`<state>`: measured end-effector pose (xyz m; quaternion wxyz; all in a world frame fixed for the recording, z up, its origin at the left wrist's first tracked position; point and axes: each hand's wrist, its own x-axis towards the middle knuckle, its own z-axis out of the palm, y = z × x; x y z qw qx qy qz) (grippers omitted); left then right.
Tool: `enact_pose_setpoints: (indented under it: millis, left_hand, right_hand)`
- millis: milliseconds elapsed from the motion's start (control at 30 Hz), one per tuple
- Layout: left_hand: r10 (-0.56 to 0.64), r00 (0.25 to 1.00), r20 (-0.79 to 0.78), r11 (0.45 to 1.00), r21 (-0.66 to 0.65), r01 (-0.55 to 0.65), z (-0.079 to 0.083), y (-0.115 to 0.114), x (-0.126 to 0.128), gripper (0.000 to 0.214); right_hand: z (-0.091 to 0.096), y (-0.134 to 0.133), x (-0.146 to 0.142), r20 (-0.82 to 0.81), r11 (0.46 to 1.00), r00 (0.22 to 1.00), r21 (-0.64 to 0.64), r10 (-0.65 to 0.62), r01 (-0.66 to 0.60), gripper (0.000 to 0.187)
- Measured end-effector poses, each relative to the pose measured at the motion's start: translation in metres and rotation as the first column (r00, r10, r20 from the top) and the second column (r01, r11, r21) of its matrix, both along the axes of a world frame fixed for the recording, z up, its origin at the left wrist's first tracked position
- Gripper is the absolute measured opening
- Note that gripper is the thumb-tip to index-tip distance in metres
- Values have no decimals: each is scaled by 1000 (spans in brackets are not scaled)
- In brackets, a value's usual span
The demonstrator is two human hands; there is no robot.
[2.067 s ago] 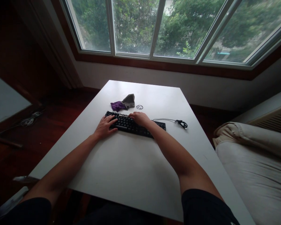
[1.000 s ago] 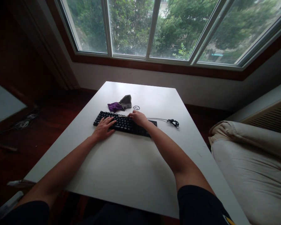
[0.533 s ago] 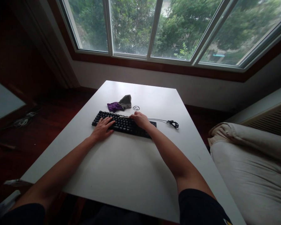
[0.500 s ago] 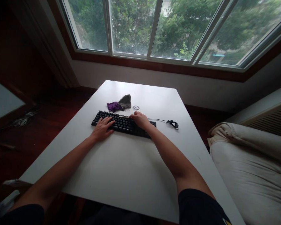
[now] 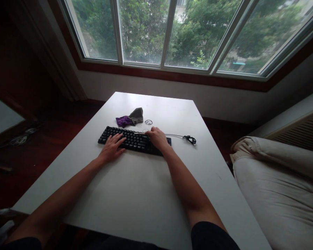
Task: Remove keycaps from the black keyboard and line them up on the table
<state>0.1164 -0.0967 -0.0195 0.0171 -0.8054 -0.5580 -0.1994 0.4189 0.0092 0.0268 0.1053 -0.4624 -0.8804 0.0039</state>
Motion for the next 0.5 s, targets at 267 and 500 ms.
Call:
enact_pose_setpoints:
  millis: [267,500]
  left_hand:
    - [-28,1000,-11,1000,-3,28,-3,4,-2,58]
    - [-82,997,-16,997,10,82,2,14,-3,57]
  right_hand:
    - [-4,1,15,-76,1000,997,-13,-11,10,32]
    - [-5,8,-17,-97,1000,995,-5,5,-6,31]
